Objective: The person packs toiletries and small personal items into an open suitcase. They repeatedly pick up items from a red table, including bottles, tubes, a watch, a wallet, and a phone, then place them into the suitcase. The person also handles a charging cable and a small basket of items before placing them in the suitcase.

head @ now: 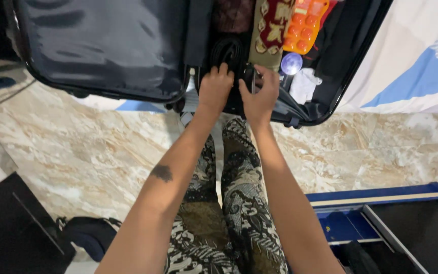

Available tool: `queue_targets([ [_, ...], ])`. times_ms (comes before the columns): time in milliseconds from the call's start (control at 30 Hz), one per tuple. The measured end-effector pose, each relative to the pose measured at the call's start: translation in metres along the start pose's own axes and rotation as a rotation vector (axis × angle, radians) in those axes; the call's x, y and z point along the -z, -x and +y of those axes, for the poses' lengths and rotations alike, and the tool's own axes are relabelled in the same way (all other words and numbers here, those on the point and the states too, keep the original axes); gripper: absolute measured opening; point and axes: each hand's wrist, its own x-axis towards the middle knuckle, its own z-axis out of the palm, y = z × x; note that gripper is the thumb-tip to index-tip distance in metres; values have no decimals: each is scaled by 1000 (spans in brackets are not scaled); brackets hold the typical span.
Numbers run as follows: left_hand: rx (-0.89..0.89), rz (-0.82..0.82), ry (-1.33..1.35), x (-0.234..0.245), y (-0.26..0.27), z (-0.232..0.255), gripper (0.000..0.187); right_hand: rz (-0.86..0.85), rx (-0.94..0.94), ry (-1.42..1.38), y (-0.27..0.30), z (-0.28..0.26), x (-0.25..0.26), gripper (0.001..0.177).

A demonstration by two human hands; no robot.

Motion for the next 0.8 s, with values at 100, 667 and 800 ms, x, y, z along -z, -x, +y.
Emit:
queue_targets([
  [100, -14, -5, 17, -20, 3, -2, 7, 77, 101, 100, -8, -15, -14, 45],
  [667, -38, 21, -72, 10, 3, -2, 18, 120, 377, 346, -27, 10, -48, 22],
  [800, 18, -32, 44, 1, 3, -4, 26, 107, 389, 385, -32, 13, -54, 23],
])
